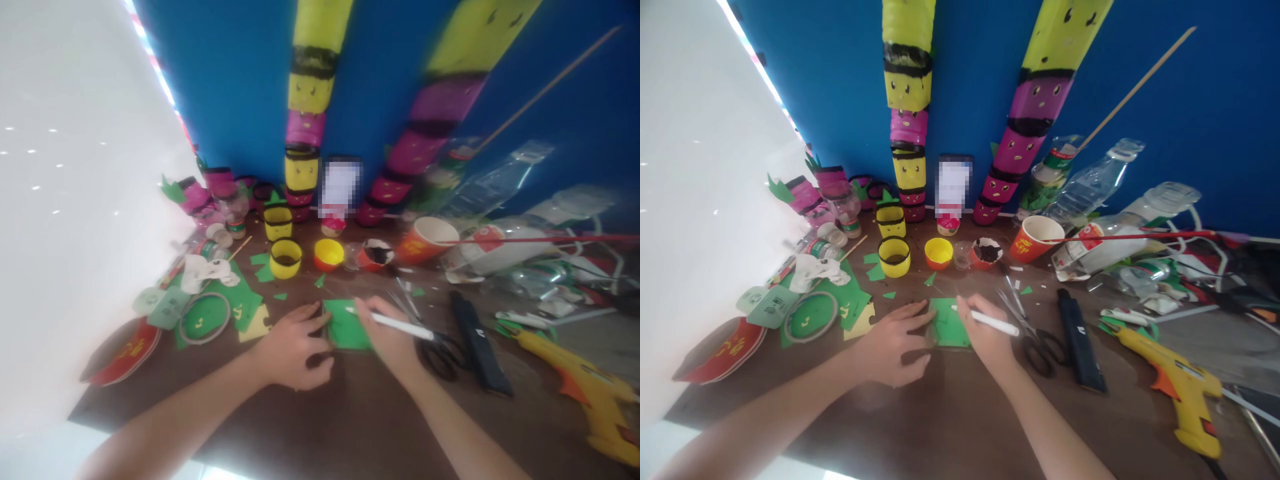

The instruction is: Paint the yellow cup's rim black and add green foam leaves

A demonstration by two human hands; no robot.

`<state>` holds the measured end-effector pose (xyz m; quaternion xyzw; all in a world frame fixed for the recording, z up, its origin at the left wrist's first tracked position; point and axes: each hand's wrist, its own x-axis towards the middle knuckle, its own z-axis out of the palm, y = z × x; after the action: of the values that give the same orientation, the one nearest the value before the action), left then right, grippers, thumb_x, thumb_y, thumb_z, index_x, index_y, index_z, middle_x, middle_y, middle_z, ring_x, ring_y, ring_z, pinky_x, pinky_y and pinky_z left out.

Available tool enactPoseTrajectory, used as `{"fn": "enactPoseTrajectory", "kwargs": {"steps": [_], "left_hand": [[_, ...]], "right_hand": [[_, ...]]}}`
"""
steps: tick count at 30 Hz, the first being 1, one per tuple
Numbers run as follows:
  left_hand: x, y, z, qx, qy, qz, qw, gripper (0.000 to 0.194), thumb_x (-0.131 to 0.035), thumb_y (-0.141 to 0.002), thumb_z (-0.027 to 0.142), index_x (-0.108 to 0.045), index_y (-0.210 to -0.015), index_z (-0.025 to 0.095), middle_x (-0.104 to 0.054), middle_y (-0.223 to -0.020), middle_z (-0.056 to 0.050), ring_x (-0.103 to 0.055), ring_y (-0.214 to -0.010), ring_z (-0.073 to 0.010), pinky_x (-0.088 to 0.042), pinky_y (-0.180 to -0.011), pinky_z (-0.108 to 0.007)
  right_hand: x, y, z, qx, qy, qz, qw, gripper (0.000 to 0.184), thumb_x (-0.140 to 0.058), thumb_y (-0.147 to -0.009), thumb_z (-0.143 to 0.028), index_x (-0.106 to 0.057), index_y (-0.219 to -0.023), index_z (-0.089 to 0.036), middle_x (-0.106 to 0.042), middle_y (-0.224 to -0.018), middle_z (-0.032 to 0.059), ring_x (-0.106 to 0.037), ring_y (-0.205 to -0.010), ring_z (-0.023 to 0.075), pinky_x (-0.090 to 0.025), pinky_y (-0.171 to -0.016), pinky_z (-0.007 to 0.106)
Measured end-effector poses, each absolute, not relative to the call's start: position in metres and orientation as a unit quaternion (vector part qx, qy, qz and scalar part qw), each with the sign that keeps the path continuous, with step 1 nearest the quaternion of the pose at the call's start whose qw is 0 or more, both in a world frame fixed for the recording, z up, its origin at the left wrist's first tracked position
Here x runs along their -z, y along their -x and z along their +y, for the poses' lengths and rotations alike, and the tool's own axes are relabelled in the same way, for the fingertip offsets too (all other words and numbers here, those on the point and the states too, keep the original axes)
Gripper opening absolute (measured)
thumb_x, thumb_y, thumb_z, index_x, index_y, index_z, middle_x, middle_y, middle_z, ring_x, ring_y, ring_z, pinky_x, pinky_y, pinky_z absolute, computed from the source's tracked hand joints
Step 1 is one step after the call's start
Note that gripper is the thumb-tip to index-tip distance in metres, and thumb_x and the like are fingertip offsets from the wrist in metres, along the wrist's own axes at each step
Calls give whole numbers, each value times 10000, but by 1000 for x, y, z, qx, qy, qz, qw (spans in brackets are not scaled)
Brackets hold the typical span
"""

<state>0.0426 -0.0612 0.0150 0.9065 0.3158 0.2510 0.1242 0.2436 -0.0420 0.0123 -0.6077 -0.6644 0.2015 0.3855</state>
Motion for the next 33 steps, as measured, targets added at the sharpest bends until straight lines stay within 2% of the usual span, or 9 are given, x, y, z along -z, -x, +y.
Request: {"fn": "enactPoseTrajectory", "kwargs": {"steps": [6, 13, 18, 24, 33], "left_hand": [[-16, -43, -61, -248, -909, 310, 129, 234, -508, -756, 334, -692, -778, 193, -594, -1180, -114, -499, -1175, -266, -377, -1019, -424], [-14, -41, -61, -230, -912, 312, 138, 224, -504, -752, 325, -672, -805, 187, -568, -1213, -108, -459, -1209, -285, -366, -1020, -441], [-17, -42, -62, -206, -913, 325, 138, 354, -540, -704, 373, -614, -1003, 198, -522, -1224, -120, -358, -1273, -321, -336, -1020, -487], [-19, -48, -62, -172, -931, 299, 117, 527, -546, -719, 454, -515, -1213, 274, -365, -1378, -119, -227, -1335, -349, -146, -1062, -586], [-19, -50, -64, -162, -926, 320, 115, 521, -511, -760, 513, -509, -1233, 295, -329, -1417, -105, -204, -1345, -348, -159, -1067, -574]], "right_hand": [[-13, -245, -44, -193, 609, -664, 389, 382, -480, -843, -383, -407, -516, -199, -364, -464, -56, -372, -459, 96, -309, -460, 217], [-15, -246, -47, -178, 620, -658, 388, 395, -475, -850, -367, -373, -507, -201, -345, -455, -57, -357, -456, 96, -302, -468, 223], [-17, -245, -47, -181, 618, -659, 388, 388, -476, -845, -369, -389, -506, -202, -344, -451, -55, -362, -449, 97, -296, -447, 221], [-17, -246, -46, -180, 615, -665, 385, 378, -473, -845, -373, -425, -512, -199, -381, -448, -53, -378, -443, 97, -305, -443, 220], [-17, -247, -46, -170, 615, -671, 378, 379, -466, -843, -355, -391, -505, -201, -359, -453, -56, -365, -448, 95, -304, -459, 225]]}}
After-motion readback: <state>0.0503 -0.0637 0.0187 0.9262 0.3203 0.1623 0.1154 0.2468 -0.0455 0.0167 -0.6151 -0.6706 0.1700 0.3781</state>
